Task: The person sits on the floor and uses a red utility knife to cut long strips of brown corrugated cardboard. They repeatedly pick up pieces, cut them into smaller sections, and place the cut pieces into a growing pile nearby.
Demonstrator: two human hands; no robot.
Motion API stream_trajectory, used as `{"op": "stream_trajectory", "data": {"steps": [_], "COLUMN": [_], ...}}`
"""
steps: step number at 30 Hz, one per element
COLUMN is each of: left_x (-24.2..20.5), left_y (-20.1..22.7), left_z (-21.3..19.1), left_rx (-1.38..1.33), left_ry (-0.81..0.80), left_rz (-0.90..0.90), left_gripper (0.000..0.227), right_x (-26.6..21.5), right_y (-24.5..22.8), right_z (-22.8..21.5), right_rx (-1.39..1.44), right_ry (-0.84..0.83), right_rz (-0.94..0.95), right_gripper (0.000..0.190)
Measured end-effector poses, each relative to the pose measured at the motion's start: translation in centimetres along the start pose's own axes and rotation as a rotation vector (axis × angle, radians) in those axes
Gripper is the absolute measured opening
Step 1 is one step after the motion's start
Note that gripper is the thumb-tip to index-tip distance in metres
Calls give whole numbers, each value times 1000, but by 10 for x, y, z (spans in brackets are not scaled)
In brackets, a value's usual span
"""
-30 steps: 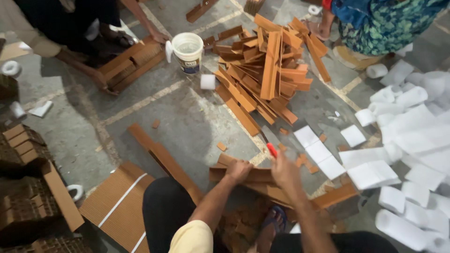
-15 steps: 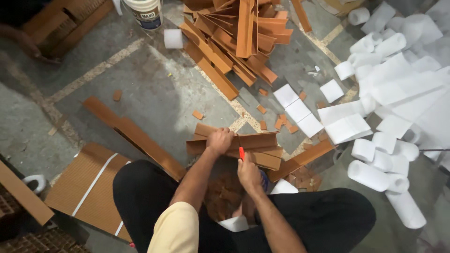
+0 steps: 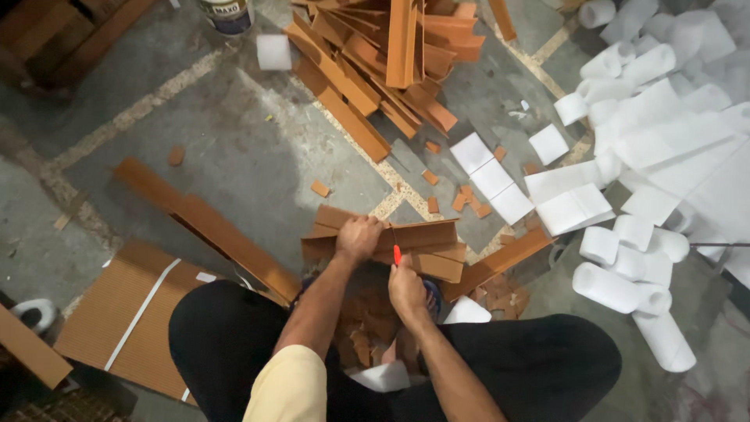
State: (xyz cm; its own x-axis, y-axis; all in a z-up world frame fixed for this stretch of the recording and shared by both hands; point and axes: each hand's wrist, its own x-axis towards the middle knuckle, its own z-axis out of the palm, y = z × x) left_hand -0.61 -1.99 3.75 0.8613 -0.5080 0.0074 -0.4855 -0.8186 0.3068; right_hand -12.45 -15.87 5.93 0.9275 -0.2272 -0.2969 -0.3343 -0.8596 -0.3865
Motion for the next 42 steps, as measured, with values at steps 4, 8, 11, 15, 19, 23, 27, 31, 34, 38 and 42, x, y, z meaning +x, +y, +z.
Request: {"op": "stream_trajectory", "data": {"steps": [4, 8, 11, 15, 19, 23, 27, 31, 34, 38, 42], "left_x": [-1, -10, 3, -4, -7, -16, -54, -69, -75, -79, -62], "left_y": [-4, -6, -4, -5, 2, 1, -4, -10, -8, -7, -8], "left_z": [13, 27, 19, 12, 7, -16, -28, -28, -23, -22, -19], "left_rx": [25, 68, -2, 97, -23, 142, 152, 238, 174, 125, 139], "left_ry": [198, 134, 185, 111, 70, 198, 186, 155, 47, 10, -28], "left_rz": [96, 97, 74, 7, -2, 57, 52, 121, 102, 130, 145], "left_gripper": [33, 27, 26, 17, 15, 30, 43, 67, 74, 58, 45], "right_x": [36, 72, 83, 29, -40, -44, -24, 26, 62, 95, 106], "right_y": [9, 12, 4, 5, 28, 32, 23, -5, -20, -33, -42], "right_z": [19, 44, 27, -7, -11, 18, 27, -4, -16, -11, -35], "right_rx": [-80, -86, -59, -47, -77, -155, -82, -2, -199, -262, -276], "right_ry": [-95, -107, -42, -183, -321, -391, -113, 375, 378, 49, -54], "right_rz": [17, 5, -90, -17, -22, -232, -420, -607, -656, -527, -380], "right_gripper": [28, 27, 27, 33, 34, 30, 28, 35, 32, 33, 27]}}
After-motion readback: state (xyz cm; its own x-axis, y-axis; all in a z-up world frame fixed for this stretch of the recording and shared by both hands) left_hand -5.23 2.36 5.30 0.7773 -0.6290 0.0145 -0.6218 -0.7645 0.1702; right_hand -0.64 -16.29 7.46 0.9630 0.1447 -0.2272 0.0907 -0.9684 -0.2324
